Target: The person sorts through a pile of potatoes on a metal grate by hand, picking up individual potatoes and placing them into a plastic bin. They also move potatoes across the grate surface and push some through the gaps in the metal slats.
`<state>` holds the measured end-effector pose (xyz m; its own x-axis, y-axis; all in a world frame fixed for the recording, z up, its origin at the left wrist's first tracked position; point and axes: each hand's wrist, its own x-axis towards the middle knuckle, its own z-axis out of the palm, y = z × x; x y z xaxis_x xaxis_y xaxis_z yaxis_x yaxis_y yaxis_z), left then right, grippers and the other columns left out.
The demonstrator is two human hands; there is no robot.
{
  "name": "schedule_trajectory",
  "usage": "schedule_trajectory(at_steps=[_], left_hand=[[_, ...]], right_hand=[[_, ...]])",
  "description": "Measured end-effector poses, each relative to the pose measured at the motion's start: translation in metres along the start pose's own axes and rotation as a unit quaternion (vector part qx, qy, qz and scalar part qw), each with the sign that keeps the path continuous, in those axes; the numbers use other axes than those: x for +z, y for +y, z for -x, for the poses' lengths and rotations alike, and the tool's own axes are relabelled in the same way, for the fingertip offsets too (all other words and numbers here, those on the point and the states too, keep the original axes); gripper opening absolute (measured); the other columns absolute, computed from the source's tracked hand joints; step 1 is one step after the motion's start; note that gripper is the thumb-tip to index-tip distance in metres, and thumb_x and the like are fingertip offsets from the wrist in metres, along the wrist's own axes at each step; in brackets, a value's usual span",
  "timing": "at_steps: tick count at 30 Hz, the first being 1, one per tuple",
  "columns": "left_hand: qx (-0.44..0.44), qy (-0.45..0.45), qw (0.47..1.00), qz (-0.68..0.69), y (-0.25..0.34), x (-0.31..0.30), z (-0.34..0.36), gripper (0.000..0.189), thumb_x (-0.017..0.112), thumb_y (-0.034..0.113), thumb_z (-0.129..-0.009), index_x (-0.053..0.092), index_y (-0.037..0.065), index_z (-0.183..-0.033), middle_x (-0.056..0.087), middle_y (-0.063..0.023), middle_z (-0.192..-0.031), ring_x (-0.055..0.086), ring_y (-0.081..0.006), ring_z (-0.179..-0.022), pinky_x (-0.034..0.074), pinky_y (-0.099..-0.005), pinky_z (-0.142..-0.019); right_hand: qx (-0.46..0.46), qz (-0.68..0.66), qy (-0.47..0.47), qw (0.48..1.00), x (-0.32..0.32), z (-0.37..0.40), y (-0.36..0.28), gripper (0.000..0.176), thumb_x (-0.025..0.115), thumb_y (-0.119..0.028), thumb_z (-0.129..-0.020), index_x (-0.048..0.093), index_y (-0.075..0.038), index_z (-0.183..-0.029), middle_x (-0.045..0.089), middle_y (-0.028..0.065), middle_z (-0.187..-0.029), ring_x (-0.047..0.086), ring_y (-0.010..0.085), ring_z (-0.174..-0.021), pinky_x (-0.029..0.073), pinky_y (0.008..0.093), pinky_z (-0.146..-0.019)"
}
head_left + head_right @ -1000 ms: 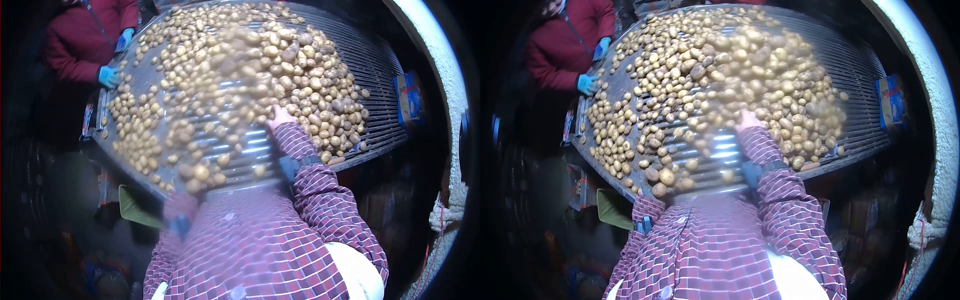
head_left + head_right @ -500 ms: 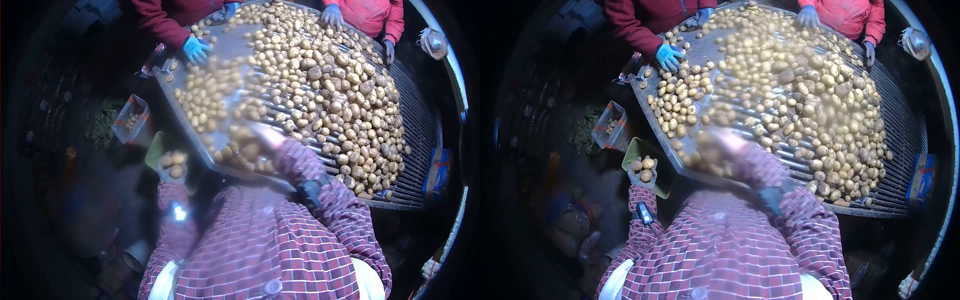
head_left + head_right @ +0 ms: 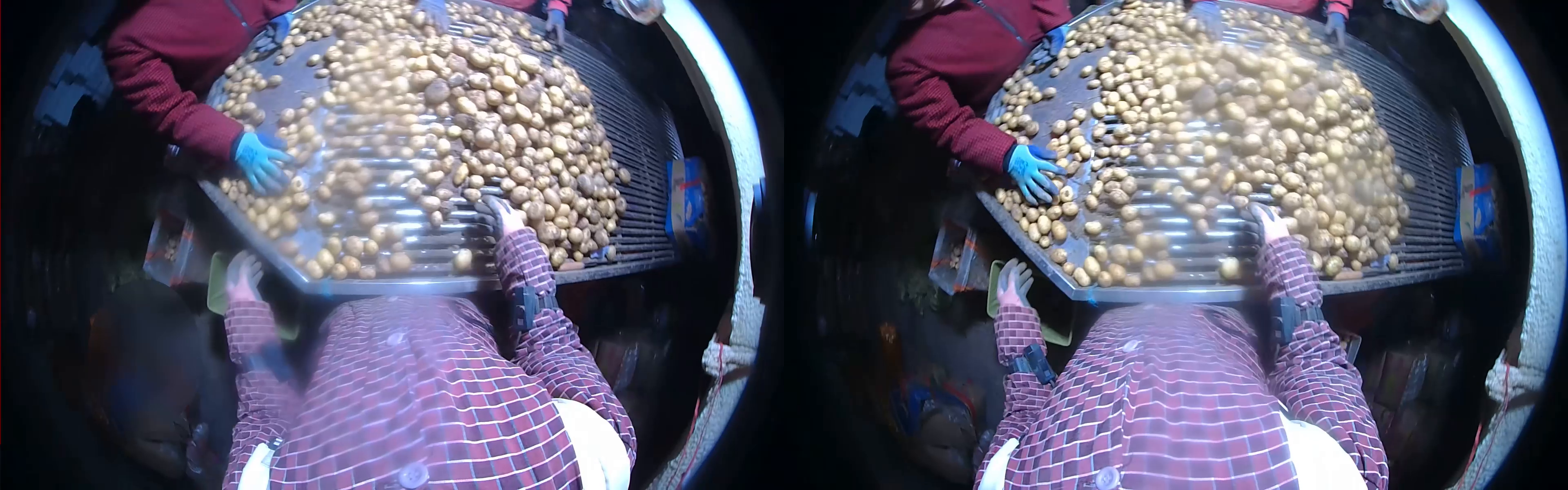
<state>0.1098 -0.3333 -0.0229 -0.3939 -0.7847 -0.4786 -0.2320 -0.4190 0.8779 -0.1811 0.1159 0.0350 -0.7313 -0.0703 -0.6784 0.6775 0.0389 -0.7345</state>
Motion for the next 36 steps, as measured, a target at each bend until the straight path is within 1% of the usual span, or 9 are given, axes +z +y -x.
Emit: schedule_trajectory(at_steps=[4, 8, 11, 18, 21, 25, 28, 33, 36], left_hand=[[0.127, -0.234, 0.937, -0.226, 0.036, 0.133, 0.056, 0.021, 0.061, 0.009, -0.094, 0.066, 0.002, -0.113, 0.068, -0.0069, -0.105, 0.061, -0.0128, -0.097, 0.049, -0.0284, -0.088], [0.375, -0.449, 0.7, -0.409, -0.015, 0.218, 0.068, 0.042, 0.066, 0.02, -0.084, 0.059, 0.011, -0.124, 0.056, -0.0172, -0.125, 0.058, -0.0338, -0.112, 0.048, -0.0399, -0.096], [0.31, -0.448, 0.558, -0.626, -0.001, 0.255, 0.098, 0.048, 0.07, 0.03, -0.081, 0.056, 0.014, -0.124, 0.052, -0.0172, -0.121, 0.057, -0.0363, -0.109, 0.049, -0.0441, -0.092], [0.315, -0.427, 0.596, -0.603, -0.003, 0.255, 0.084, 0.044, 0.078, 0.034, -0.076, 0.063, 0.012, -0.111, 0.062, -0.0161, -0.109, 0.061, -0.0332, -0.104, 0.05, -0.0422, -0.09], [0.148, -0.424, 0.729, -0.516, 0.001, 0.252, 0.08, 0.035, 0.075, 0.028, -0.081, 0.064, 0.01, -0.109, 0.067, -0.0133, -0.103, 0.066, -0.0261, -0.093, 0.053, -0.0365, -0.084], [-0.15, -0.475, 0.846, -0.189, -0.006, 0.213, 0.054, 0.04, 0.064, 0.012, -0.089, 0.051, 0.009, -0.127, 0.063, -0.0111, -0.109, 0.064, -0.0242, -0.093, 0.055, -0.0363, -0.076], [-0.24, -0.424, 0.869, -0.085, 0.026, 0.195, 0.097, 0.043, 0.064, 0.017, -0.088, 0.049, 0.009, -0.127, 0.06, -0.0133, -0.113, 0.063, -0.0314, -0.093, 0.055, -0.0408, -0.066], [-0.115, -0.499, 0.851, -0.119, -0.01, 0.181, 0.092, 0.023, 0.058, 0.023, -0.092, 0.056, 0.007, -0.109, 0.059, -0.0095, -0.102, 0.064, -0.0305, -0.092, 0.057, -0.0454, -0.068], [0.23, -0.574, 0.735, -0.277, -0.017, 0.185, 0.086, 0.025, 0.058, 0.017, -0.094, 0.056, 0.005, -0.116, 0.06, -0.0109, -0.102, 0.064, -0.0266, -0.09, 0.058, -0.042, -0.072]], right_hand=[[-0.039, -0.075, 0.021, 0.996, -0.085, -0.005, 0.072, 0.042, 0.053, -0.026, -0.097, 0.051, -0.003, -0.132, 0.06, 0.0173, -0.122, 0.065, 0.0307, -0.1, 0.055, 0.0438, -0.079], [-0.123, -0.107, 0.024, 0.986, -0.093, 0.029, 0.097, 0.04, 0.057, -0.023, -0.095, 0.055, -0.001, -0.129, 0.06, 0.0208, -0.119, 0.064, 0.0328, -0.099, 0.054, 0.0435, -0.082], [-0.129, 0.13, 0.08, 0.98, -0.076, 0.042, 0.092, 0.041, 0.058, -0.026, -0.093, 0.058, -0.001, -0.125, 0.064, 0.0188, -0.115, 0.064, 0.0276, -0.103, 0.052, 0.0386, -0.088], [-0.068, 0.56, -0.042, 0.825, 0.032, 0.064, 0.058, 0.053, 0.061, -0.042, -0.088, 0.058, -0.005, -0.125, 0.061, 0.021, -0.122, 0.059, 0.0354, -0.111, 0.046, 0.043, -0.098], [-0.127, 0.487, -0.143, 0.852, 0.041, 0.073, 0.056, 0.056, 0.062, -0.042, -0.088, 0.055, -0.005, -0.129, 0.059, 0.021, -0.126, 0.058, 0.0345, -0.114, 0.046, 0.0421, -0.1], [-0.045, 0.345, 0.034, 0.937, 0.002, 0.106, -0.017, 0.068, 0.071, -0.033, -0.085, 0.046, -0.006, -0.142, 0.051, 0.0186, -0.14, 0.051, 0.029, -0.127, 0.04, 0.04, -0.109], [-0.259, 0.15, 0.319, 0.899, -0.089, 0.062, 0.002, 0.056, 0.071, -0.023, -0.086, 0.053, -0.006, -0.136, 0.056, 0.0235, -0.124, 0.056, 0.0301, -0.117, 0.047, 0.0412, -0.098], [-0.144, 0.353, 0.396, 0.835, -0.126, 0.01, 0.041, 0.073, 0.077, -0.041, -0.071, 0.049, -0.017, -0.135, 0.049, 0.0277, -0.127, 0.05, 0.0439, -0.119, 0.043, 0.0482, -0.102], [-0.223, 0.312, 0.366, 0.848, -0.112, -0.001, 0.055, 0.073, 0.08, -0.021, -0.07, 0.048, -0.016, -0.135, 0.051, 0.0246, -0.126, 0.052, 0.0379, -0.118, 0.045, 0.0443, -0.1]])
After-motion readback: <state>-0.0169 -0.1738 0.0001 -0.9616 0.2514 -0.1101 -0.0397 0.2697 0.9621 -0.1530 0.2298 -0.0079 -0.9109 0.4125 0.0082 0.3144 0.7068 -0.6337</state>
